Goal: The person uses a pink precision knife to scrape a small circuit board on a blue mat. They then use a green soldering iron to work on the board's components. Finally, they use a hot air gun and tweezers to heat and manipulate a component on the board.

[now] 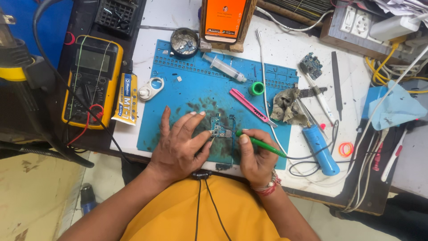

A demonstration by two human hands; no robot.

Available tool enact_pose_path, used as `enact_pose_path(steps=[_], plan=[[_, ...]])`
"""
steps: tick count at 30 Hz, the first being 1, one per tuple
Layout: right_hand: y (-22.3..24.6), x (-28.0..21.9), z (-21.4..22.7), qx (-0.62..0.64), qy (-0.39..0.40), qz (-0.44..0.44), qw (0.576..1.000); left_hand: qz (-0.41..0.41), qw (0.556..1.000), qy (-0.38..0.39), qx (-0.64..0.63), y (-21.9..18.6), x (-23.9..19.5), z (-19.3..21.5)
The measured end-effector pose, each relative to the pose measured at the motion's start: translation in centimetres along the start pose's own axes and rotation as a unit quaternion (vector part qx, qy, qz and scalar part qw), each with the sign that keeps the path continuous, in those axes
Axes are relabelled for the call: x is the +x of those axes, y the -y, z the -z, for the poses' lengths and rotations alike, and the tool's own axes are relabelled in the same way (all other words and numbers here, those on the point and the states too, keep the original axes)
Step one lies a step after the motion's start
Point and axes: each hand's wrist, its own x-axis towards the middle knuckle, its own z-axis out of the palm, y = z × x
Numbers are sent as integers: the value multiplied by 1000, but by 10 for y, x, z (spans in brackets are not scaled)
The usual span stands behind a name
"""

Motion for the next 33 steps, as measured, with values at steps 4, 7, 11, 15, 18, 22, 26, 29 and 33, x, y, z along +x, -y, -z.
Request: enact_pose_path(steps=[4, 7, 11, 15, 18, 22, 26, 29, 33], plan=[[4, 7, -4, -37, 16, 29, 999, 7, 1000, 6, -4, 0, 2, 1], [6, 12, -8, -38, 6, 48, 998, 13, 1000, 12, 1, -2, 5, 1], [3, 13, -9, -4, -29, -5, 1000, -4, 999, 36, 6, -2, 9, 1], [2, 12, -6, -7, -57, -19, 998, -13, 998, 53, 9, -1, 13, 0], [2, 11, -7, -9, -70, -25, 997, 9, 999, 47, 22, -1, 13, 0], [1, 11, -8, 2, -71, -25, 997, 32, 997, 41, 60, -2, 13, -1], [1, 10, -7, 5, -69, -33, 997, 57, 996, 6, 72, -1, 12, 0], [2, 10, -7, 8, -64, -36, 997, 66, 995, -3, 72, 3, 11, 1], [9, 16, -8, 14, -19, -26, 999, 56, 996, 0, 66, 8, 11, 2]])
